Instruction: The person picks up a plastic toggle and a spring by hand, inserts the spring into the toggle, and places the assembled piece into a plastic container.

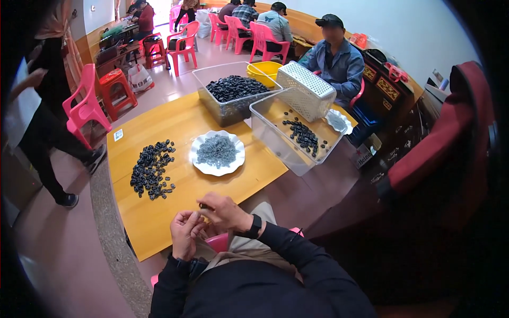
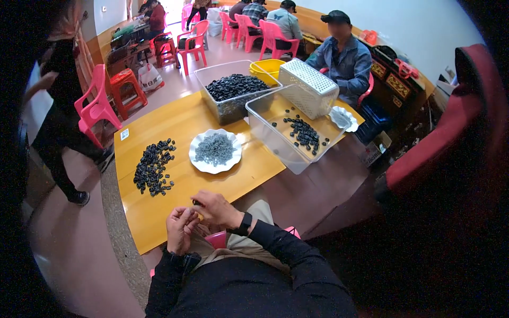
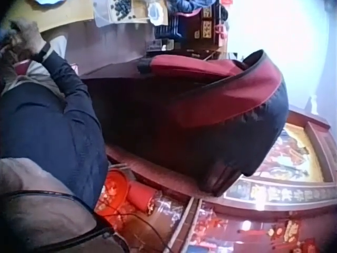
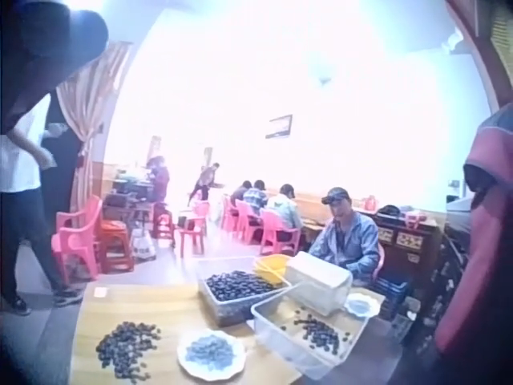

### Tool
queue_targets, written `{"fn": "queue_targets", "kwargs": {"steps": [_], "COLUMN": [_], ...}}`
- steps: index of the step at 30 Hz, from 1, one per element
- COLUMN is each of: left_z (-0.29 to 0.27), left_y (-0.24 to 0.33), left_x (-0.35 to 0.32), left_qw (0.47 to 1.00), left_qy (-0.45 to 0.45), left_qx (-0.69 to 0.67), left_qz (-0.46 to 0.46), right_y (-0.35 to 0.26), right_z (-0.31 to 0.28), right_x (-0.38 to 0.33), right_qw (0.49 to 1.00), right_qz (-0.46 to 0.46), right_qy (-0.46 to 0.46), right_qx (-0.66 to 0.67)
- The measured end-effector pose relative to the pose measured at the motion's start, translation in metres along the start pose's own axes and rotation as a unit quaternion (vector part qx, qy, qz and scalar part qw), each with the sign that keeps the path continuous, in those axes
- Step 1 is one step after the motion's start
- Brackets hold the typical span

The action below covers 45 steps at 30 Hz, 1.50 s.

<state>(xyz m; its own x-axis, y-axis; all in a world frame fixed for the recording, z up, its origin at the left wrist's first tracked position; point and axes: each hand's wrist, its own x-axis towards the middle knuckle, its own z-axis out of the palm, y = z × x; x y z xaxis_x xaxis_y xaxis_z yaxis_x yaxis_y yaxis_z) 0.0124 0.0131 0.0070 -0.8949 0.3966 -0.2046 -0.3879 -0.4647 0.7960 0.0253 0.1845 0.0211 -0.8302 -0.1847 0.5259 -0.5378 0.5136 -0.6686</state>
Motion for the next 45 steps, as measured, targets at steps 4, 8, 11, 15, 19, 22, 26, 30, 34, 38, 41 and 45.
{"fn": "queue_targets", "kwargs": {"steps": [4, 8, 11, 15, 19, 22, 26, 30, 34, 38, 41, 45], "left_z": [0.000, -0.002, -0.009, -0.005, -0.010, -0.014, -0.012, -0.014, -0.011, -0.014, -0.014, -0.012], "left_y": [0.000, 0.001, -0.005, -0.008, -0.004, -0.007, -0.011, -0.014, -0.008, -0.007, -0.007, -0.001], "left_x": [-0.005, -0.006, 0.003, 0.005, 0.001, 0.000, 0.002, 0.004, 0.004, 0.005, 0.006, 0.006], "left_qw": [0.998, 0.997, 0.998, 0.999, 0.999, 0.999, 0.999, 0.999, 0.999, 0.998, 0.999, 0.998], "left_qy": [0.044, 0.066, 0.028, 0.025, 0.040, 0.039, 0.036, 0.043, 0.047, 0.056, 0.051, 0.055], "left_qx": [0.032, 0.047, 0.053, 0.034, 0.028, 0.016, 0.005, -0.009, -0.011, -0.013, -0.015, -0.023], "left_qz": [-0.016, -0.017, -0.012, -0.012, -0.009, -0.013, -0.016, 0.001, -0.015, 0.004, 0.007, 0.001], "right_y": [0.000, 0.028, 0.051, 0.001, 0.012, 0.008, 0.018, 0.049, 0.083, 0.096, 0.108, 0.111], "right_z": [-0.041, -0.125, -0.205, -0.206, -0.140, -0.071, -0.008, 0.031, 0.053, 0.070, 0.075, 0.072], "right_x": [0.004, 0.006, 0.000, 0.021, 0.036, 0.054, 0.084, 0.123, 0.156, 0.173, 0.176, 0.167], "right_qw": [0.986, 0.854, 0.782, 0.742, 0.886, 0.964, 0.970, 0.949, 0.929, 0.915, 0.914, 0.909], "right_qz": [0.023, -0.076, 0.034, 0.122, 0.017, 0.024, 0.025, 0.024, 0.052, 0.062, 0.051, 0.084], "right_qy": [0.127, 0.180, 0.236, 0.244, 0.165, 0.073, -0.043, -0.095, -0.124, -0.170, -0.153, -0.161], "right_qx": [-0.102, -0.482, -0.576, -0.613, -0.433, -0.256, -0.239, -0.300, -0.346, -0.360, -0.372, -0.375]}}
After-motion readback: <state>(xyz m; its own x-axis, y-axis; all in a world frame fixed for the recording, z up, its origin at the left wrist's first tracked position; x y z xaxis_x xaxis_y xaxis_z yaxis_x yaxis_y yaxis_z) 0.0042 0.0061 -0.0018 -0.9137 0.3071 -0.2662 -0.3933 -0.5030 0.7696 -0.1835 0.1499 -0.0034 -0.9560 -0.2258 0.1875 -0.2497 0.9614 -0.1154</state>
